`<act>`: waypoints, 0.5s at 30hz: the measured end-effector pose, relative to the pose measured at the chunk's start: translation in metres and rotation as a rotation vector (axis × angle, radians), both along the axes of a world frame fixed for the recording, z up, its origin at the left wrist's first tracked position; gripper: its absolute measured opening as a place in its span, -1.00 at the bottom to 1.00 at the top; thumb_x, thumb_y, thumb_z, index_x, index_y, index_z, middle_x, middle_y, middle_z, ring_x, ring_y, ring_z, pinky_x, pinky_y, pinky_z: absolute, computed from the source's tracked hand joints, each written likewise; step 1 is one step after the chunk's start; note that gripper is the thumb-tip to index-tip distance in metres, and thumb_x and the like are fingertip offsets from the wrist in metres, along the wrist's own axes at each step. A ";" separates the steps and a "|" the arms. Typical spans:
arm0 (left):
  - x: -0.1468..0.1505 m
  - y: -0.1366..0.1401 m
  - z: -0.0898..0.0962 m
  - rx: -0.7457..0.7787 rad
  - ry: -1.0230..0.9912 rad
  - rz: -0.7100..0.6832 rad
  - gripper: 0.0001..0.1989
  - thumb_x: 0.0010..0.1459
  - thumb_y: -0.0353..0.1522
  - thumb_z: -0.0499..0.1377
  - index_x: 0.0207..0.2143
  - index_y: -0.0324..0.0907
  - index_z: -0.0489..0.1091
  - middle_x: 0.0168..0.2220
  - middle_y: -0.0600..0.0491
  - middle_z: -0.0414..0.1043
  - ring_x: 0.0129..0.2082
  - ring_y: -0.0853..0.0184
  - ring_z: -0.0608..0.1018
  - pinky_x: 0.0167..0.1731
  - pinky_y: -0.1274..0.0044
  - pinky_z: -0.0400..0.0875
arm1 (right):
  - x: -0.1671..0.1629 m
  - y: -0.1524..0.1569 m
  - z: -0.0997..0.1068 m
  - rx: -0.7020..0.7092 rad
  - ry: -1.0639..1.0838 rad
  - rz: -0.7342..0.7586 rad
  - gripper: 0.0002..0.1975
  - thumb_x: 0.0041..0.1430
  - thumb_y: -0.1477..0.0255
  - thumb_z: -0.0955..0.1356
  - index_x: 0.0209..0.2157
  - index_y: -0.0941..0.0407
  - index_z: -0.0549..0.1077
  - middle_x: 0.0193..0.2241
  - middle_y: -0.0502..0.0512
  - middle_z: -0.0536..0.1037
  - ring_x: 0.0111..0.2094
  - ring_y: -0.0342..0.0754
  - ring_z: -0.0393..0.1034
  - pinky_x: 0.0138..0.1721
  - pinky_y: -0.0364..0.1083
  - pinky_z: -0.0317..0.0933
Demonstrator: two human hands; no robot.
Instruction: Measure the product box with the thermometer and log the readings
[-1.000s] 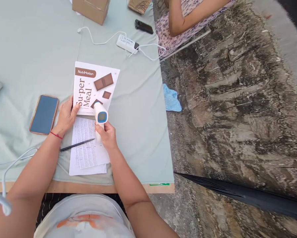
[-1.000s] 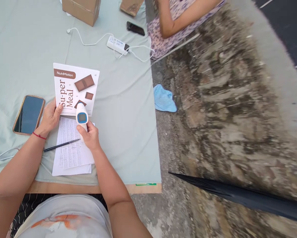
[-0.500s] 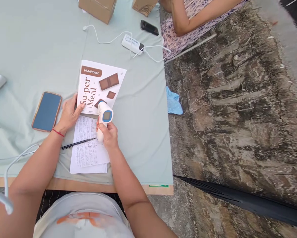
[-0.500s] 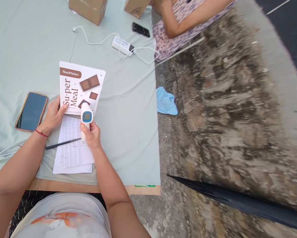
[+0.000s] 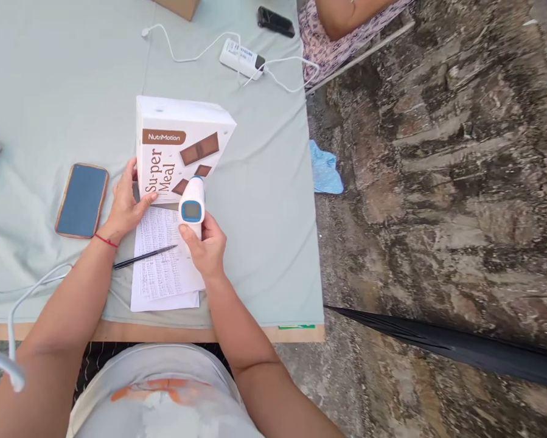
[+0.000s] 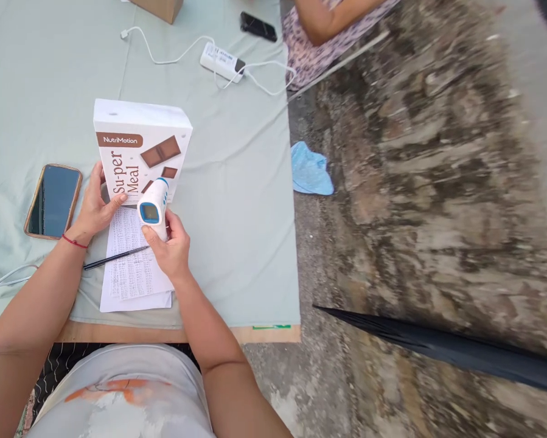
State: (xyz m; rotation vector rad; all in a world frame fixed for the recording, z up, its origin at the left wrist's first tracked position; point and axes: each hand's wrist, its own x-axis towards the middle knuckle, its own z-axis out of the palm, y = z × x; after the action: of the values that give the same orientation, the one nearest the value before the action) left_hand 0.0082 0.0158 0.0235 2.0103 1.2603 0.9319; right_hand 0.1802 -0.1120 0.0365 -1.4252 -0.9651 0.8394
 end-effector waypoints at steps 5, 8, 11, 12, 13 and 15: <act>-0.007 0.005 -0.002 0.041 0.000 -0.015 0.03 0.28 0.30 0.10 0.54 -0.06 -0.12 0.47 -0.23 0.17 0.47 -0.11 0.29 0.43 0.09 0.21 | 0.022 -0.003 0.000 0.005 -0.190 0.016 -0.49 0.14 0.09 0.48 0.08 0.00 0.52 -0.10 0.10 0.60 -0.11 0.04 0.50 -0.07 0.06 0.46; -0.011 0.009 -0.006 0.057 0.027 -0.014 -0.01 0.31 0.29 0.05 0.55 0.00 -0.17 0.48 -0.20 0.14 0.49 -0.10 0.26 0.44 0.10 0.21 | 0.055 -0.002 -0.009 -0.119 -0.472 -0.014 -0.49 0.15 0.13 0.48 0.11 -0.04 0.52 -0.01 0.13 0.53 0.00 0.10 0.46 -0.01 0.11 0.44; -0.013 0.012 -0.009 0.056 0.068 0.006 -0.08 0.35 0.24 0.04 0.54 0.00 -0.12 0.46 -0.20 0.18 0.46 -0.11 0.29 0.42 0.07 0.22 | 0.087 0.001 -0.023 -0.300 -0.680 -0.073 -0.50 0.18 0.15 0.45 0.13 0.00 0.52 0.02 0.21 0.47 0.07 0.18 0.40 0.03 0.17 0.40; -0.013 0.012 -0.010 0.051 0.077 0.013 -0.10 0.36 0.22 0.06 0.53 -0.02 -0.09 0.44 -0.21 0.21 0.45 -0.12 0.30 0.42 0.05 0.21 | 0.094 0.001 -0.026 -0.348 -0.726 -0.082 -0.50 0.19 0.17 0.45 0.13 0.04 0.52 0.02 0.24 0.47 0.08 0.21 0.38 0.05 0.19 0.38; -0.014 0.012 -0.010 0.044 0.085 0.021 -0.11 0.36 0.20 0.08 0.52 -0.03 -0.06 0.43 -0.22 0.23 0.45 -0.14 0.30 0.42 0.03 0.20 | 0.099 0.002 -0.029 -0.376 -0.769 -0.091 -0.49 0.19 0.19 0.45 0.13 0.07 0.51 0.01 0.27 0.46 0.08 0.23 0.36 0.06 0.22 0.36; -0.013 0.011 -0.011 0.014 0.113 0.030 -0.08 0.30 0.17 0.18 0.51 -0.06 -0.01 0.44 -0.24 0.21 0.45 -0.18 0.28 0.43 0.00 0.15 | 0.100 0.002 -0.030 -0.355 -0.849 -0.102 -0.50 0.21 0.24 0.45 0.16 0.10 0.50 0.03 0.31 0.46 0.09 0.26 0.34 0.09 0.25 0.30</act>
State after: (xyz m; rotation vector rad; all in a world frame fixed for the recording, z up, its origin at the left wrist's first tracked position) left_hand -0.0049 0.0263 0.0122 2.0852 1.3517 0.8540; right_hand 0.2798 -0.1102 0.0067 -2.1948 -1.3903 0.3083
